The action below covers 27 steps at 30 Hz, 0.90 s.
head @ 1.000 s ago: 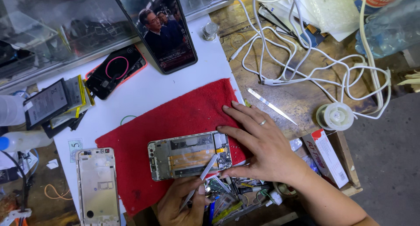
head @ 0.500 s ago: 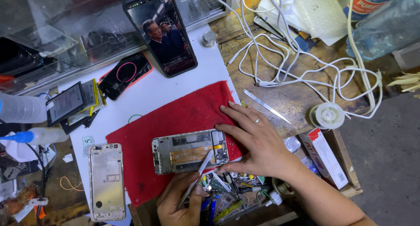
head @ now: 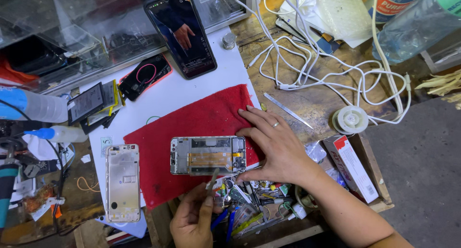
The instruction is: The person disassembles a smartphone on a cluttered workbench, using a metal spudger and a screwdriver to pry open the casing and remove internal components. They carefully detach connectors and place small parts on a red mat while a video plays on a nearby phone.
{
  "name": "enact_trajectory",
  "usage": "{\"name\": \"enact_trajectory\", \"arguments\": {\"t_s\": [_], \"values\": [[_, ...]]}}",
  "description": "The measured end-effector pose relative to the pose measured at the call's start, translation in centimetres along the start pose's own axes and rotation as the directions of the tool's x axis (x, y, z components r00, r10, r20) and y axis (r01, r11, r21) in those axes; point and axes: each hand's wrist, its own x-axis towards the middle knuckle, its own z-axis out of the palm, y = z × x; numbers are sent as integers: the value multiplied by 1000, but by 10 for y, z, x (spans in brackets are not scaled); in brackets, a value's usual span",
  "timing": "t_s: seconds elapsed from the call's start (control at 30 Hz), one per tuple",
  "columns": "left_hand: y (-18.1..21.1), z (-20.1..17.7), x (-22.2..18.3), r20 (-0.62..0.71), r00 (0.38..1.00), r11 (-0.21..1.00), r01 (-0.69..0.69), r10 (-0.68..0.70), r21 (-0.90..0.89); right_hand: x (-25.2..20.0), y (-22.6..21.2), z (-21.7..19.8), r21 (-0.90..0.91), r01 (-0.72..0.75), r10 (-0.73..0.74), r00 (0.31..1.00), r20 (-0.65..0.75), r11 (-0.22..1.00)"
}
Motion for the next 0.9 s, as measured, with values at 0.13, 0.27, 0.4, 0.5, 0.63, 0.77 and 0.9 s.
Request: {"name": "enact_trajectory", "arguments": {"t_s": [0.13, 0.27, 0.4, 0.5, 0.63, 0.77, 0.9], "values": [[-7, 1, -6, 1, 998, 997, -63, 63, -47, -1, -1, -1, 0, 9, -9, 1000, -5, 1000], [-15, 2, -9, -22, 996, 993, -86, 85, -78, -3, -2, -2, 1, 5, -5, 1000, -5, 1000], [-17, 1, -12, -16, 994, 991, -113, 112, -75, -4, -1, -2, 5, 18, -18, 1000, -18, 1000], [-10, 4, -12, -15, 990, 987, -141, 140, -73, -5, -1, -2, 5, 27, -27, 999, -30, 1000], [9, 7, -16, -67, 993, 995, -93, 96, 40, -4, -2, -1, 10, 30, -30, 999, -38, 999], [23, 11, -17, 9, 896, 826, -412, 443, 385, -5, -2, -1, 1, 42, -42, 998, -38, 999], [23, 14, -13, 119, 853, 683, -484, 509, 547, -5, -2, -1, -7, 39, -40, 999, -35, 999]]}}
